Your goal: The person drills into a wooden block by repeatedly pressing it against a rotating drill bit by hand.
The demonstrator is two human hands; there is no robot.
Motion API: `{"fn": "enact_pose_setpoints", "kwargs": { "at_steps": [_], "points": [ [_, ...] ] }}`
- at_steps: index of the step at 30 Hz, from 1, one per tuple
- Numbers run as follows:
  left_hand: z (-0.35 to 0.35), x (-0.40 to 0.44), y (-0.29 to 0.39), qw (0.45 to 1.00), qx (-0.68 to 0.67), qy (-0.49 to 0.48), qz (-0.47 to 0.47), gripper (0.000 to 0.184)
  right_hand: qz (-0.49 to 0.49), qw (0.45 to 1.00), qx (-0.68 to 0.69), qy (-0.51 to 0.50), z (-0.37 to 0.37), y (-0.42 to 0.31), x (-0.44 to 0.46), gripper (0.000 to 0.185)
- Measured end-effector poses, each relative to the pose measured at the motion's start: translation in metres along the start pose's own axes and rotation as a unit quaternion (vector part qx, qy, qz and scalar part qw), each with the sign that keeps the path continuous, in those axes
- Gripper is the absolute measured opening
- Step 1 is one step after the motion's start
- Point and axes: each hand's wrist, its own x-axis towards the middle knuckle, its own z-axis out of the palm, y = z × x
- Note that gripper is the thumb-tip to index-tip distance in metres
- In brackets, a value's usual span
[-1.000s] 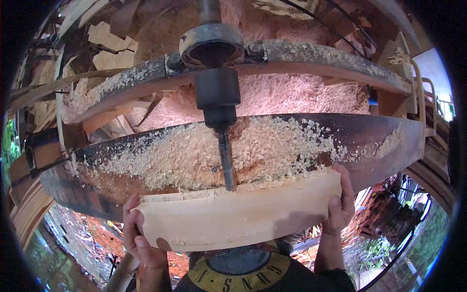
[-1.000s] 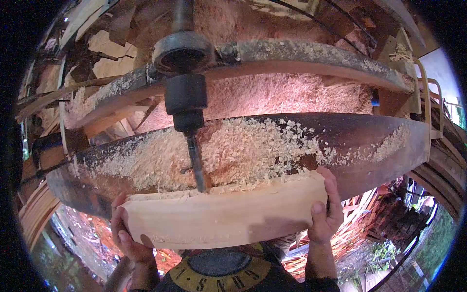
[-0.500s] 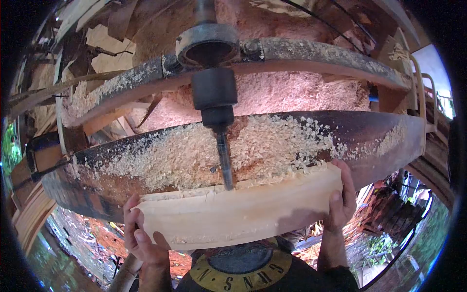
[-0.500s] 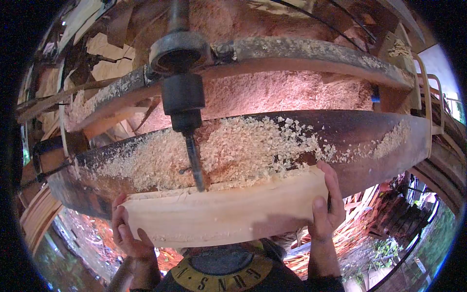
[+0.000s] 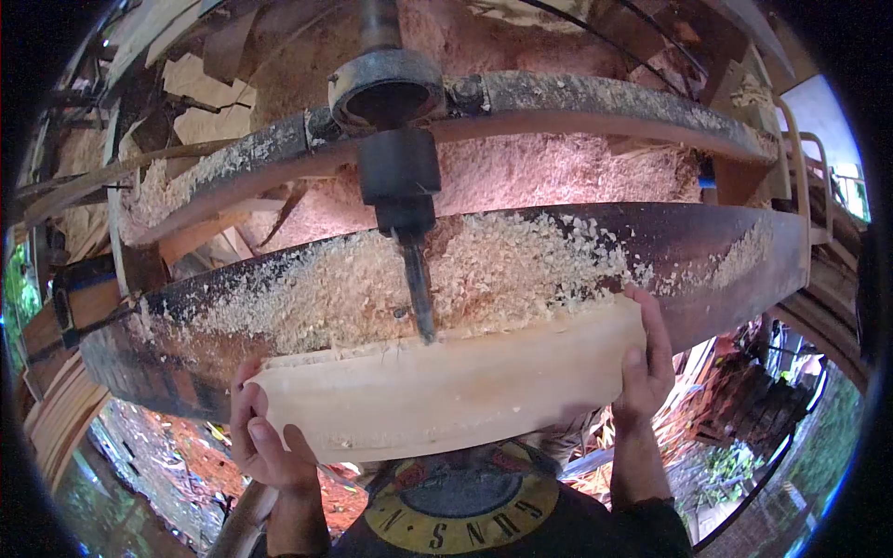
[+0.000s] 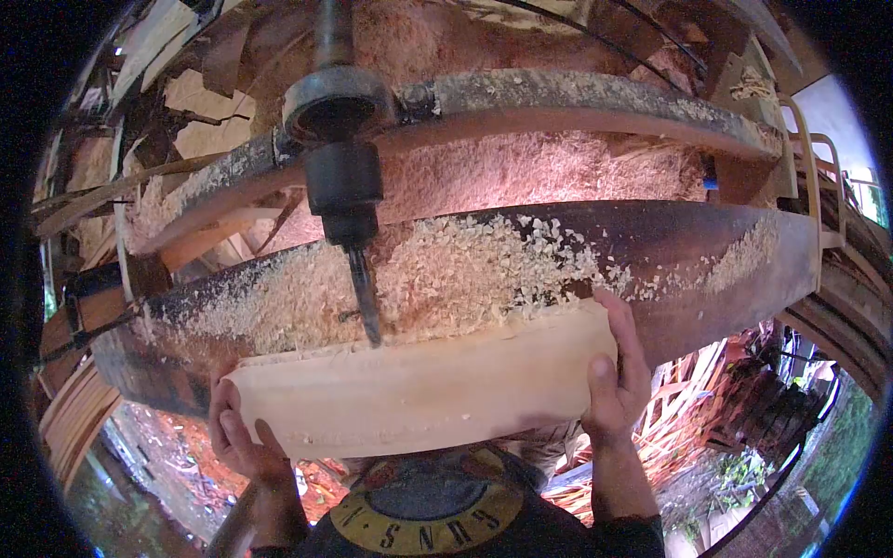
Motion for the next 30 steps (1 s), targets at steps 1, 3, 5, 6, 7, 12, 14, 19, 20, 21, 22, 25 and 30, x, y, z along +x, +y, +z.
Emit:
{"fn": "enact_pose_setpoints", "kwargs": {
  "at_steps": [1, 3, 5, 6, 7, 12, 14, 19, 20, 21, 22, 25, 30],
  "points": [
    [-0.002, 0.002, -0.003, 1.000, 0.011, 0.004, 0.010, 0.048, 0.002, 1.000, 0.025, 0.009, 0.004, 0.003, 0.000, 0.057],
    [0.009, 0.019, 0.006, 0.999, 0.033, 0.014, 0.013, 0.047, -0.008, 0.999, 0.034, 0.018, 0.011, 0.006, 0.006, 0.056],
    [0.018, 0.040, 0.023, 0.998, 0.059, 0.030, -0.005, 0.046, -0.029, 0.999, 0.005, 0.014, 0.017, 0.004, 0.016, 0.055],
    [0.009, 0.046, 0.009, 0.988, 0.110, -0.028, 0.104, 0.047, -0.041, 0.999, 0.001, 0.014, 0.018, 0.004, 0.028, 0.054],
    [0.007, 0.042, -0.001, 0.991, 0.091, -0.027, 0.095, 0.046, -0.036, 0.999, -0.005, 0.013, 0.017, 0.000, 0.027, 0.054],
    [0.004, 0.026, 0.003, 0.999, 0.010, -0.031, 0.037, 0.046, -0.020, 0.997, 0.069, 0.014, 0.017, 0.003, 0.014, 0.055],
    [0.002, 0.014, 0.007, 0.999, 0.017, -0.027, 0.026, 0.047, -0.016, 0.995, 0.099, 0.023, 0.013, 0.015, 0.005, 0.055],
    [0.004, -0.003, 0.006, 1.000, -0.008, -0.003, -0.004, 0.048, -0.006, 0.995, 0.099, 0.017, 0.005, 0.013, 0.003, 0.055],
    [0.006, -0.002, 0.006, 1.000, -0.011, 0.001, -0.008, 0.048, -0.011, 0.995, 0.097, 0.020, 0.005, 0.013, 0.003, 0.055],
    [0.008, -0.002, 0.007, 1.000, -0.014, 0.006, -0.012, 0.047, -0.019, 0.996, 0.082, 0.018, 0.003, 0.014, 0.004, 0.056],
    [0.008, -0.003, 0.008, 1.000, -0.014, 0.011, -0.017, 0.047, -0.026, 0.997, 0.067, 0.014, 0.000, 0.015, 0.005, 0.057],
    [0.012, -0.008, 0.007, 0.999, 0.004, 0.031, -0.016, 0.047, -0.020, 0.998, 0.065, 0.011, 0.002, 0.013, 0.016, 0.058],
    [0.013, -0.012, 0.003, 1.000, 0.005, 0.014, 0.017, 0.047, -0.029, 0.997, 0.076, 0.002, 0.001, 0.016, 0.025, 0.056]
  ]
}}
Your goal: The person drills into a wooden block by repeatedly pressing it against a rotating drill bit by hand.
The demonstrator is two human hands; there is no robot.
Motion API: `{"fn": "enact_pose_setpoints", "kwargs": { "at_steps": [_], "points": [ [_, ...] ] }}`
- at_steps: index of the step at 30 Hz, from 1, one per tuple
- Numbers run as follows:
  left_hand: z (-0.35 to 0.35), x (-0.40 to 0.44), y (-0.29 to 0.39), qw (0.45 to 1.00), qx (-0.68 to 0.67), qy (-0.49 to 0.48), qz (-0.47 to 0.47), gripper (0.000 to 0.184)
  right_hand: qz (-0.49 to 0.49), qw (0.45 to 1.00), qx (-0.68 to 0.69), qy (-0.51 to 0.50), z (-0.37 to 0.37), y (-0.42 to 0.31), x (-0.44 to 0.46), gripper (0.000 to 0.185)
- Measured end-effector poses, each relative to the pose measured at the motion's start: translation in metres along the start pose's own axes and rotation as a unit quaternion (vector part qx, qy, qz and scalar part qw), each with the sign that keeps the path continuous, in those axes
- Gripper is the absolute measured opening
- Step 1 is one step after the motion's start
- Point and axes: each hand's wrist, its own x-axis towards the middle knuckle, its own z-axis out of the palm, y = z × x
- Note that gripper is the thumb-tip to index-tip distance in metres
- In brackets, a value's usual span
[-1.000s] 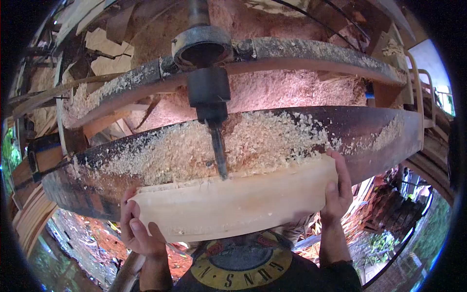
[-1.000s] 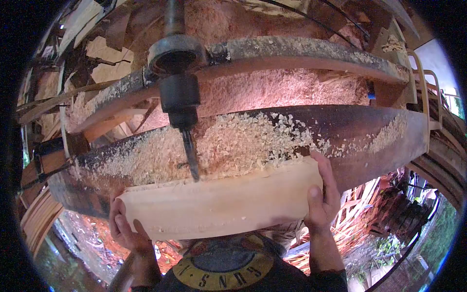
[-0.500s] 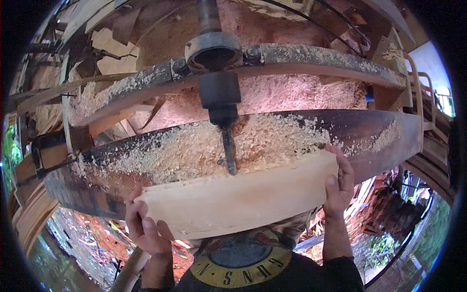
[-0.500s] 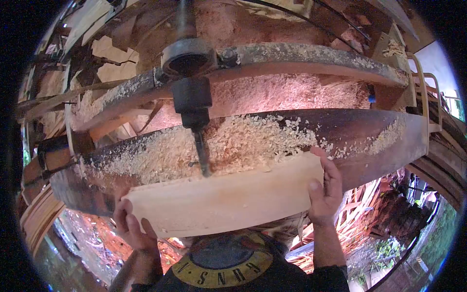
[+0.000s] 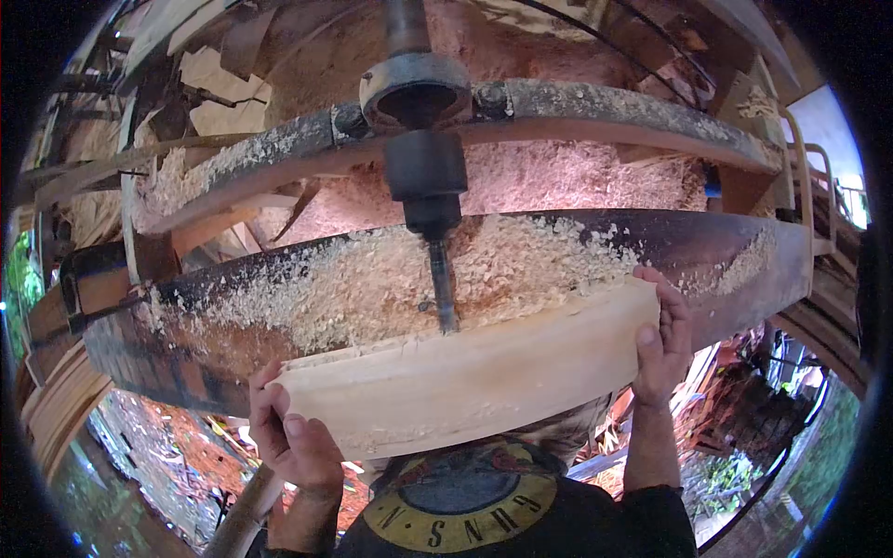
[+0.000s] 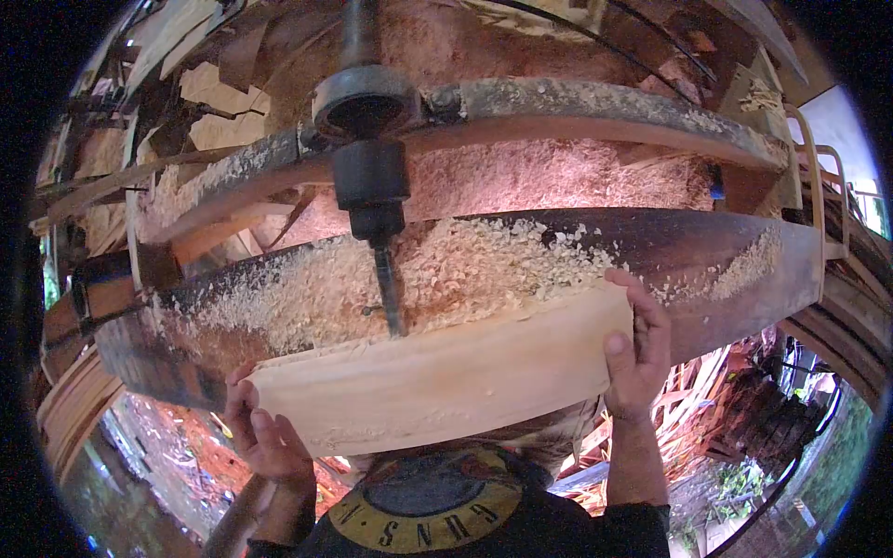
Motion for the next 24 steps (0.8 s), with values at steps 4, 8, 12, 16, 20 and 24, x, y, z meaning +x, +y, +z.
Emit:
{"fn": "enact_pose_setpoints", "kwargs": {
  "at_steps": [4, 8, 12, 16, 20, 24],
  "points": [
    [0.002, -0.003, 0.003, 0.998, 0.059, -0.017, 0.017, 0.046, -0.007, 1.000, 0.014, -0.008, 0.002, -0.002, 0.009, 0.055],
    [0.000, -0.004, -0.001, 0.999, 0.038, -0.015, 0.008, 0.046, -0.002, 1.000, 0.016, -0.003, 0.002, -0.002, 0.008, 0.054],
    [0.000, -0.004, 0.001, 0.999, 0.048, -0.010, -0.001, 0.046, -0.008, 1.000, 0.009, -0.014, 0.001, 0.000, 0.016, 0.052],
    [0.002, -0.002, -0.004, 1.000, 0.015, -0.002, 0.001, 0.045, -0.012, 1.000, 0.017, -0.011, 0.002, 0.004, 0.019, 0.051],
    [0.004, 0.009, 0.004, 0.999, 0.050, 0.006, 0.004, 0.045, -0.017, 0.999, 0.029, -0.019, 0.006, 0.000, 0.024, 0.049],
    [0.005, 0.017, 0.004, 1.000, 0.009, -0.007, 0.005, 0.044, -0.028, 0.999, 0.026, -0.028, 0.005, 0.003, 0.023, 0.045]
  ]
}}
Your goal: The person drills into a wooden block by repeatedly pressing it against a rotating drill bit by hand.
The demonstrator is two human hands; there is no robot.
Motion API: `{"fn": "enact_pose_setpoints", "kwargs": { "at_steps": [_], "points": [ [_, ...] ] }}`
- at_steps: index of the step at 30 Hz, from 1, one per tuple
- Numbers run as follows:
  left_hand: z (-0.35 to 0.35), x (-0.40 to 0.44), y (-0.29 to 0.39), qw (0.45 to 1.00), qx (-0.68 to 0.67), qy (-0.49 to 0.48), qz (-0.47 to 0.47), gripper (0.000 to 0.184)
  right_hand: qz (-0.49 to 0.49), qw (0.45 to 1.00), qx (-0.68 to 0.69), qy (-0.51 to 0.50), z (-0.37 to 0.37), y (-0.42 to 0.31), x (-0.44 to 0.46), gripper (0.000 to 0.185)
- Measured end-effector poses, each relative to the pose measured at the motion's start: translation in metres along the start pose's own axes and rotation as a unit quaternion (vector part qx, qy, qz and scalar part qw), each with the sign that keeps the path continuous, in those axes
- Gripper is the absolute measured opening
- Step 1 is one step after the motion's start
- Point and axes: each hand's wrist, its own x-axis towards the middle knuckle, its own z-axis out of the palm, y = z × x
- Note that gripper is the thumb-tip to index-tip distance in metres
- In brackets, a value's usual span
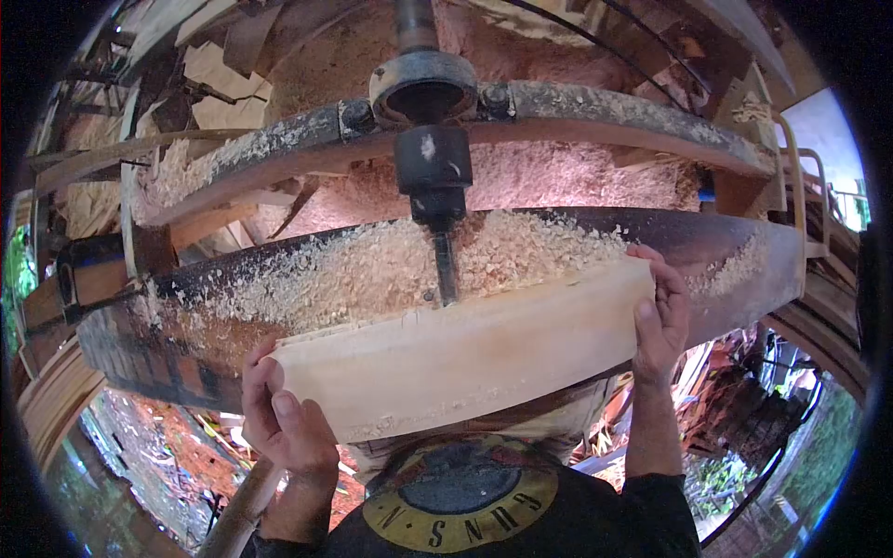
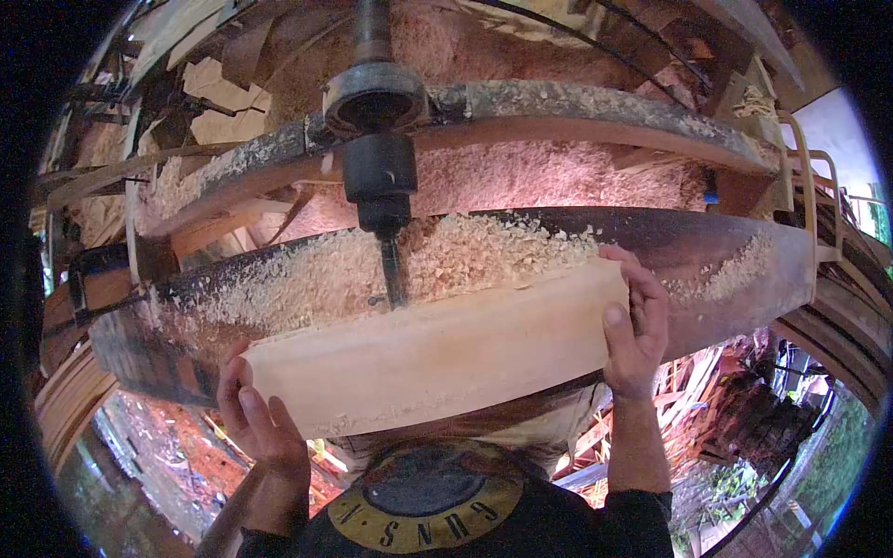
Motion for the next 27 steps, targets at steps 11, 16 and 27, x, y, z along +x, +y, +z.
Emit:
{"fn": "enact_pose_setpoints", "kwargs": {
  "at_steps": [11, 16, 27],
  "points": [
    [0.000, 0.017, -0.005, 1.000, -0.003, -0.017, 0.022, 0.041, -0.010, 1.000, 0.010, 0.016, 0.005, 0.002, -0.008, 0.043],
    [0.004, 0.022, 0.005, 0.998, 0.038, -0.033, 0.043, 0.046, 0.000, 1.000, -0.011, 0.015, 0.003, -0.001, -0.011, 0.044],
    [-0.020, -0.024, -0.001, 0.998, 0.002, -0.061, -0.007, 0.052, 0.044, 0.997, -0.015, 0.057, -0.003, -0.010, -0.045, 0.051]
  ]
}}
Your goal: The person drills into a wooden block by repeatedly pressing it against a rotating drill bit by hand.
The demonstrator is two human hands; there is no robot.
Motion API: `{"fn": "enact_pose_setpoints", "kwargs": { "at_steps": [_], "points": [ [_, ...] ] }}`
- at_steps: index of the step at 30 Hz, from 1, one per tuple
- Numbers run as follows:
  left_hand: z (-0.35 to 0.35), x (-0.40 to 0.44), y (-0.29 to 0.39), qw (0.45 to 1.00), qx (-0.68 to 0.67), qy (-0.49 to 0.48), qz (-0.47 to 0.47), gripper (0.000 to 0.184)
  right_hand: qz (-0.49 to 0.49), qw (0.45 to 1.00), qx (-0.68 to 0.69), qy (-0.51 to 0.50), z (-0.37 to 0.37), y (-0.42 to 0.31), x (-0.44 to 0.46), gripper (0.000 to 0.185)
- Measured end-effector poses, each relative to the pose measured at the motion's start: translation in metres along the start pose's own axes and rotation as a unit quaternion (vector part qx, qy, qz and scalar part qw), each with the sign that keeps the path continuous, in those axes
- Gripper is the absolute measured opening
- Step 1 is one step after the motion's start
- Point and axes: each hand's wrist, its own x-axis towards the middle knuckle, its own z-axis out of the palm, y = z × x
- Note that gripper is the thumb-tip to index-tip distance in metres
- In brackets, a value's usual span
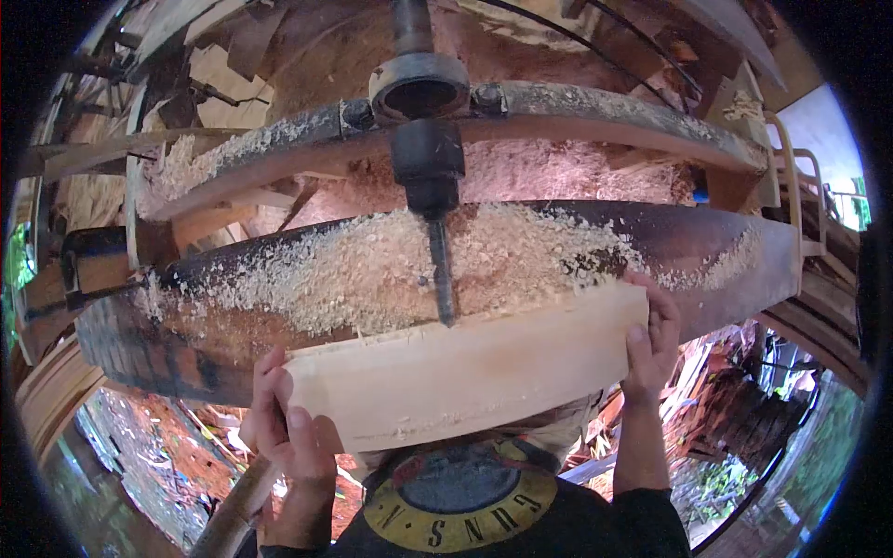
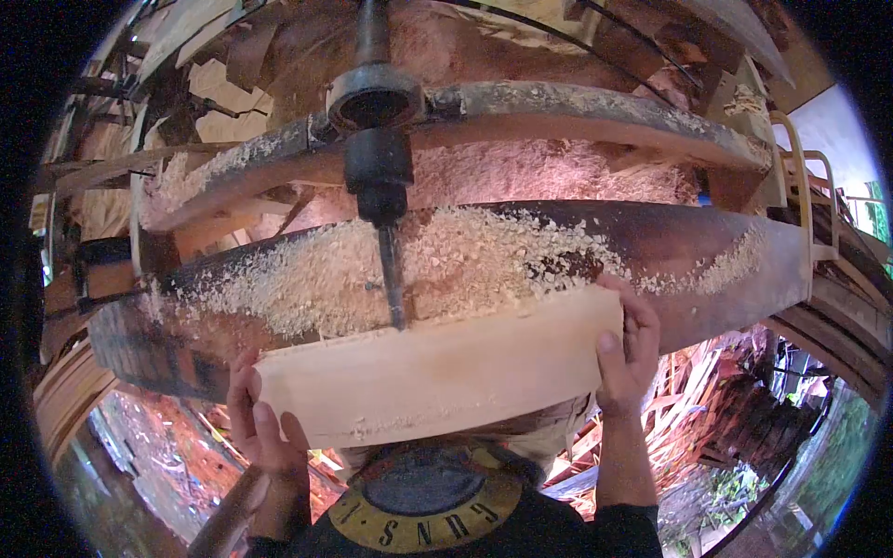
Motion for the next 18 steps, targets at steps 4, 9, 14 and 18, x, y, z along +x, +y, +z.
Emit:
{"fn": "enact_pose_setpoints", "kwargs": {
  "at_steps": [4, 9, 14, 18],
  "points": [
    [-0.001, 0.004, -0.001, 0.999, 0.018, -0.023, 0.028, 0.055, -0.005, 1.000, -0.007, 0.014, -0.002, 0.004, -0.005, 0.055],
    [-0.001, 0.005, -0.005, 1.000, -0.009, -0.022, 0.013, 0.058, -0.011, 1.000, -0.009, 0.011, -0.007, 0.005, -0.011, 0.053],
    [-0.001, 0.010, -0.002, 0.999, -0.025, -0.041, 0.019, 0.056, 0.000, 1.000, -0.003, 0.026, -0.007, 0.005, -0.015, 0.054],
    [-0.001, 0.012, 0.000, 0.998, -0.018, -0.051, 0.020, 0.056, -0.004, 1.000, 0.017, 0.022, -0.005, 0.005, -0.015, 0.054]
  ]
}}
